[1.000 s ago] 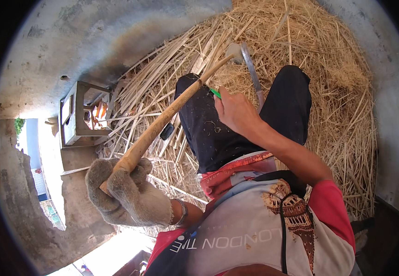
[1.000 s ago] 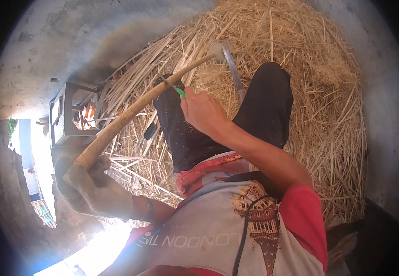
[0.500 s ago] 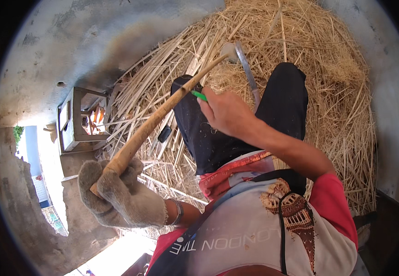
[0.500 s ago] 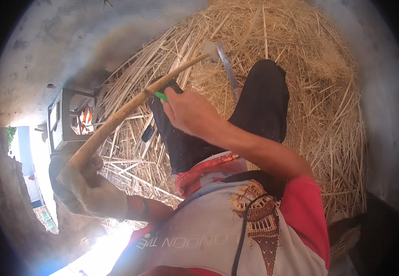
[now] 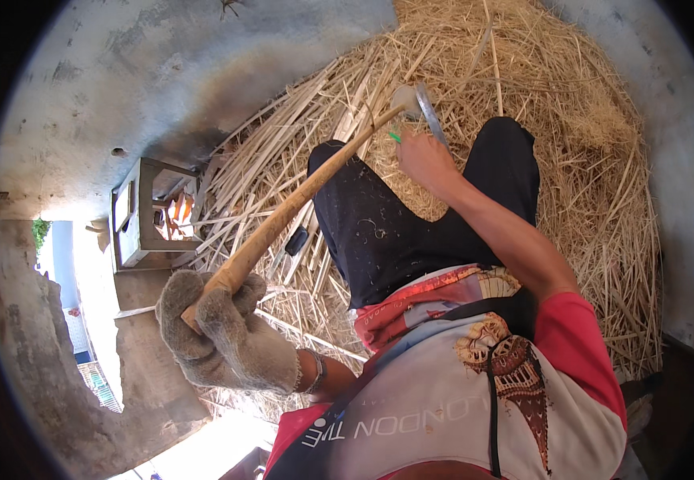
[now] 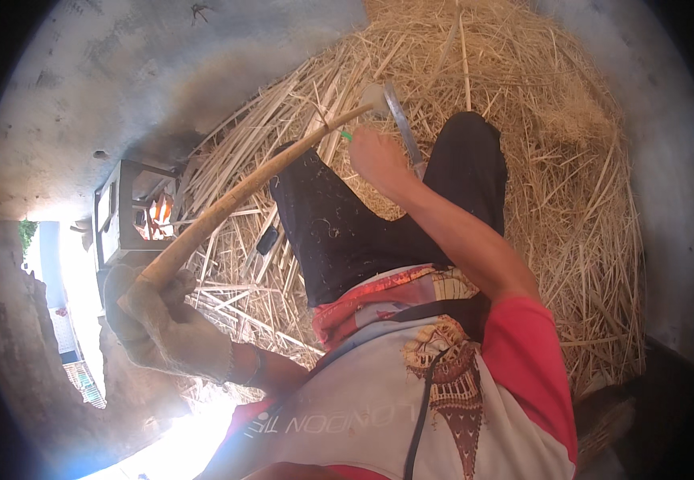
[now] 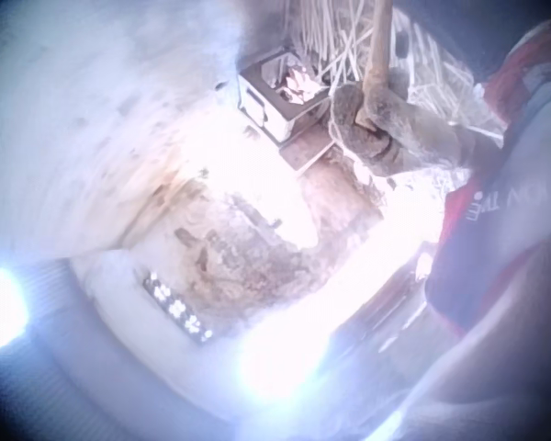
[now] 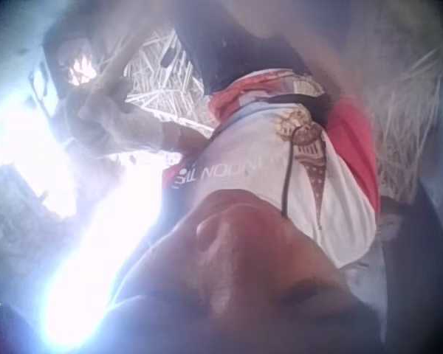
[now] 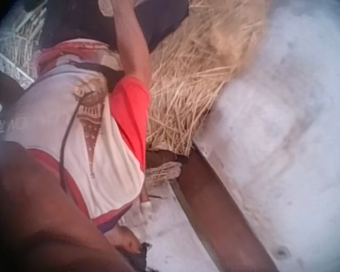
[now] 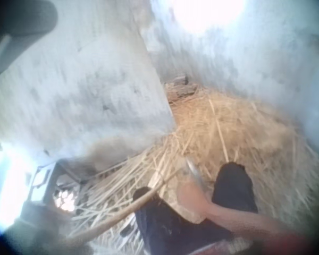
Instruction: The person sits cross-legged on a pile of straw and uses a green-handled knife to peel the outer layer off a long, thin wooden stick. They hold the stick with a gloved left hand and scrape the blade along its length, creating thin shavings that fall onto the straw.
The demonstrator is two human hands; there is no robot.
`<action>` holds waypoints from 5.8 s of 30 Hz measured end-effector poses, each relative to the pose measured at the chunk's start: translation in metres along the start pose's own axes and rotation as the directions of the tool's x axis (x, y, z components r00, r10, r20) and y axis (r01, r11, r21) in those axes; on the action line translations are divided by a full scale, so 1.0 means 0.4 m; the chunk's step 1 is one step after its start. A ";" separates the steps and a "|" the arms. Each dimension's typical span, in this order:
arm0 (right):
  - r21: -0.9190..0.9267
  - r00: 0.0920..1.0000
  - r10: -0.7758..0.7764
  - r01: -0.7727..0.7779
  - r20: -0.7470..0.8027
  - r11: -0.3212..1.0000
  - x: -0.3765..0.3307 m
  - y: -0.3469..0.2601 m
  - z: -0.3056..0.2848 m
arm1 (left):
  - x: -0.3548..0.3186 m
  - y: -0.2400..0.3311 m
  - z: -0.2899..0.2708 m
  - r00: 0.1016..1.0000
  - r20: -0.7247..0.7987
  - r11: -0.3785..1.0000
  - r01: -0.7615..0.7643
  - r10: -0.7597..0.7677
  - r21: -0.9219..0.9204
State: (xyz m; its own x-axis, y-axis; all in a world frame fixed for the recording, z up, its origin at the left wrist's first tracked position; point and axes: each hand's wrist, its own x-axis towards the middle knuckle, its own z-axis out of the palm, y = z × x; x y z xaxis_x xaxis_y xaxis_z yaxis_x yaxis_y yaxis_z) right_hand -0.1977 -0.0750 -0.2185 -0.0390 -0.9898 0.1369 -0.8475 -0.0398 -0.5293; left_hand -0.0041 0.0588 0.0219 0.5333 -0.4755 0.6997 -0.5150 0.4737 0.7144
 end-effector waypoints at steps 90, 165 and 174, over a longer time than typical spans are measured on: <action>0.291 0.990 -0.121 0.137 -0.074 0.947 -0.178 -0.181 -0.141 | 0.026 -0.046 -0.132 0.913 0.376 0.976 -0.204 0.162 0.076; 0.245 0.995 -0.101 0.104 -0.025 0.964 -0.197 -0.247 -0.220 | 0.070 -0.046 -0.112 0.873 0.480 0.994 -0.112 0.092 0.013; 0.256 0.998 0.002 0.014 -0.063 0.967 -0.172 -0.162 -0.127 | 0.050 -0.012 -0.085 0.898 0.422 0.959 -0.220 0.128 0.177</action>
State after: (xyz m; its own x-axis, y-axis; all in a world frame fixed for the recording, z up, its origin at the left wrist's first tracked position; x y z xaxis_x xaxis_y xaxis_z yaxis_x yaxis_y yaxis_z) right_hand -0.1670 0.0027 -0.1509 -0.0741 -0.9794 0.1879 -0.6844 -0.0871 -0.7239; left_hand 0.0317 0.0724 0.0322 0.1294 -0.6786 0.7230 -0.7300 0.4283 0.5326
